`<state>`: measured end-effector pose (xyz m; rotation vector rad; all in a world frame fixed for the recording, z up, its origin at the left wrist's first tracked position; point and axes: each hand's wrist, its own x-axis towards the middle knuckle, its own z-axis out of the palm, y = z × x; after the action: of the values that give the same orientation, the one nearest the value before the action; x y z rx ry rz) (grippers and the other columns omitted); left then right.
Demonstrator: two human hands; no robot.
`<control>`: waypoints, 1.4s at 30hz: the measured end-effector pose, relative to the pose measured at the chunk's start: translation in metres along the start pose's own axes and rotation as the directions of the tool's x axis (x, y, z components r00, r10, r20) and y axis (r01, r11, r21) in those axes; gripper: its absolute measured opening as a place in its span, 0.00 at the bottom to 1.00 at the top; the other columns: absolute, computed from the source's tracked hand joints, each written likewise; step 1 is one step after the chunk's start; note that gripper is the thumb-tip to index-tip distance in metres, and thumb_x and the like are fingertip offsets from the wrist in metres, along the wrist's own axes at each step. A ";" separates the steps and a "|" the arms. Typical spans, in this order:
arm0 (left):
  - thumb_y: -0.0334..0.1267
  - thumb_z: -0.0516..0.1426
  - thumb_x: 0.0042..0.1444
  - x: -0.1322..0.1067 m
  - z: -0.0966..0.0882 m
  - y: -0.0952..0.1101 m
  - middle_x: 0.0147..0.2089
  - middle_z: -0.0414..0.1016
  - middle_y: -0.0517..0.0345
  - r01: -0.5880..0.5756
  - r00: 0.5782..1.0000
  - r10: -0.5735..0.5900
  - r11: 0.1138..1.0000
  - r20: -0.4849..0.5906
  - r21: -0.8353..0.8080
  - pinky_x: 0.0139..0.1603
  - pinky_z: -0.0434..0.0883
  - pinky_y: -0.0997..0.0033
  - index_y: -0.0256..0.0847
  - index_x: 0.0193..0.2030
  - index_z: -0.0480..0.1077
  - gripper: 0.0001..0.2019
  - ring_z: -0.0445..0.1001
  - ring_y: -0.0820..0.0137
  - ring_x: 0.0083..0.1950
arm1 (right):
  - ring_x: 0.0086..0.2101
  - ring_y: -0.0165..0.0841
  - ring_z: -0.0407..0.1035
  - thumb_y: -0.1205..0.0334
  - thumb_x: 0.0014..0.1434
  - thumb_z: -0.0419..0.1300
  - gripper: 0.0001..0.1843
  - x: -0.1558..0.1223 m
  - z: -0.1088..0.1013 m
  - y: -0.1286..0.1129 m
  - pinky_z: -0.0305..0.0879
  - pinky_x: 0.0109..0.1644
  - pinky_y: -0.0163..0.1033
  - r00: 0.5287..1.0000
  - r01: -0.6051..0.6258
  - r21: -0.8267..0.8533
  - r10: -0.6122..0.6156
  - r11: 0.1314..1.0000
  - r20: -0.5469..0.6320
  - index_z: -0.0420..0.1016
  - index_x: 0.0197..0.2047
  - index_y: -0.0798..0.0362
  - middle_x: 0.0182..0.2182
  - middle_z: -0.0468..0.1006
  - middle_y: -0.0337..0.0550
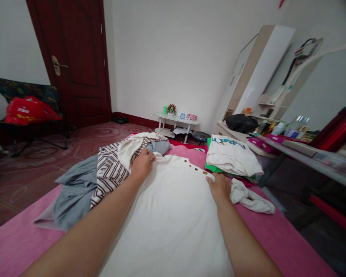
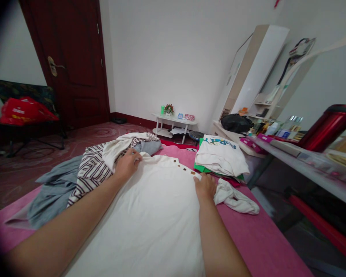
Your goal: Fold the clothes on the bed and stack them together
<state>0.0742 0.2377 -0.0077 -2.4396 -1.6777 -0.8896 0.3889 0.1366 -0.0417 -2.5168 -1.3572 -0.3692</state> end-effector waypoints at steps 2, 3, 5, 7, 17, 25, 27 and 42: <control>0.34 0.49 0.60 -0.001 0.002 0.001 0.51 0.66 0.57 0.003 1.000 -0.003 1.000 0.022 -0.005 0.40 0.67 0.69 0.46 0.39 0.75 0.13 0.72 0.67 0.40 | 0.46 0.44 0.69 0.54 0.61 0.53 0.19 0.000 0.000 0.000 0.63 0.46 0.44 1.000 0.012 0.033 -0.012 0.999 -0.002 0.72 0.52 0.52 0.44 0.73 0.52; 0.34 0.49 0.60 -0.001 0.003 0.001 0.52 0.66 0.57 0.005 0.999 -0.005 1.000 0.035 0.000 0.41 0.68 0.69 0.46 0.39 0.76 0.13 0.72 0.66 0.41 | 0.45 0.43 0.69 0.55 0.61 0.53 0.20 -0.001 0.000 -0.002 0.64 0.44 0.42 1.000 0.024 0.055 -0.024 0.998 0.003 0.70 0.54 0.50 0.45 0.73 0.50; 0.32 0.49 0.59 -0.002 0.005 0.002 0.54 0.66 0.56 0.008 0.997 -0.010 1.000 0.075 0.021 0.42 0.68 0.69 0.47 0.39 0.77 0.15 0.72 0.66 0.41 | 0.42 0.40 0.71 0.58 0.63 0.51 0.22 -0.003 -0.001 -0.007 0.64 0.41 0.40 0.997 0.069 0.070 -0.071 0.995 0.026 0.65 0.60 0.45 0.45 0.73 0.48; 0.29 0.49 0.57 -0.003 0.005 0.003 0.56 0.65 0.54 -0.015 0.992 0.008 0.998 0.126 0.054 0.43 0.68 0.68 0.46 0.41 0.78 0.17 0.72 0.66 0.41 | 0.39 0.38 0.72 0.63 0.63 0.48 0.24 -0.006 -0.004 -0.012 0.64 0.39 0.39 0.988 0.144 0.030 -0.145 0.989 0.060 0.63 0.62 0.40 0.45 0.72 0.48; 0.25 0.43 0.59 0.010 0.011 0.011 0.54 0.67 0.42 -0.304 0.941 0.271 0.940 0.203 0.152 0.47 0.68 0.58 0.36 0.44 0.76 0.20 0.72 0.60 0.44 | 0.40 0.42 0.70 0.70 0.62 0.46 0.20 0.010 -0.042 0.016 0.63 0.43 0.44 0.888 0.460 -0.283 -0.425 0.842 0.177 0.76 0.49 0.49 0.46 0.71 0.53; 0.25 0.54 0.52 0.034 0.023 0.069 0.55 0.69 0.40 -0.303 0.905 0.281 0.953 0.320 0.021 0.62 0.55 0.50 0.36 0.46 0.74 0.16 0.60 0.51 0.62 | 0.49 0.44 0.67 0.69 0.60 0.51 0.15 0.020 -0.037 -0.040 0.61 0.51 0.46 0.936 0.351 -0.046 -0.349 0.935 0.050 0.72 0.48 0.55 0.45 0.74 0.56; 0.26 0.53 0.53 0.044 0.030 0.078 0.54 0.69 0.37 -0.221 0.923 0.204 0.975 0.327 0.013 0.57 0.62 0.53 0.33 0.54 0.69 0.20 0.67 0.52 0.58 | 0.48 0.43 0.69 0.64 0.60 0.55 0.18 0.026 -0.023 -0.051 0.63 0.50 0.44 0.977 0.176 0.166 -0.193 0.970 0.094 0.67 0.54 0.56 0.45 0.75 0.56; 0.32 0.53 0.58 0.094 0.087 0.075 0.47 0.76 0.43 0.157 0.973 -0.087 0.930 0.215 -0.332 0.49 0.68 0.69 0.31 0.51 0.67 0.15 0.74 0.63 0.50 | 0.27 0.31 0.76 0.66 0.61 0.50 0.22 0.079 0.025 -0.067 0.71 0.27 0.31 0.989 -0.119 0.718 0.018 0.686 0.146 0.59 0.58 0.62 0.31 0.80 0.48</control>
<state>0.1995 0.3169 -0.0140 -2.7549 -1.9008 -1.0749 0.3771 0.2418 -0.0317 -1.9113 -1.1297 0.3185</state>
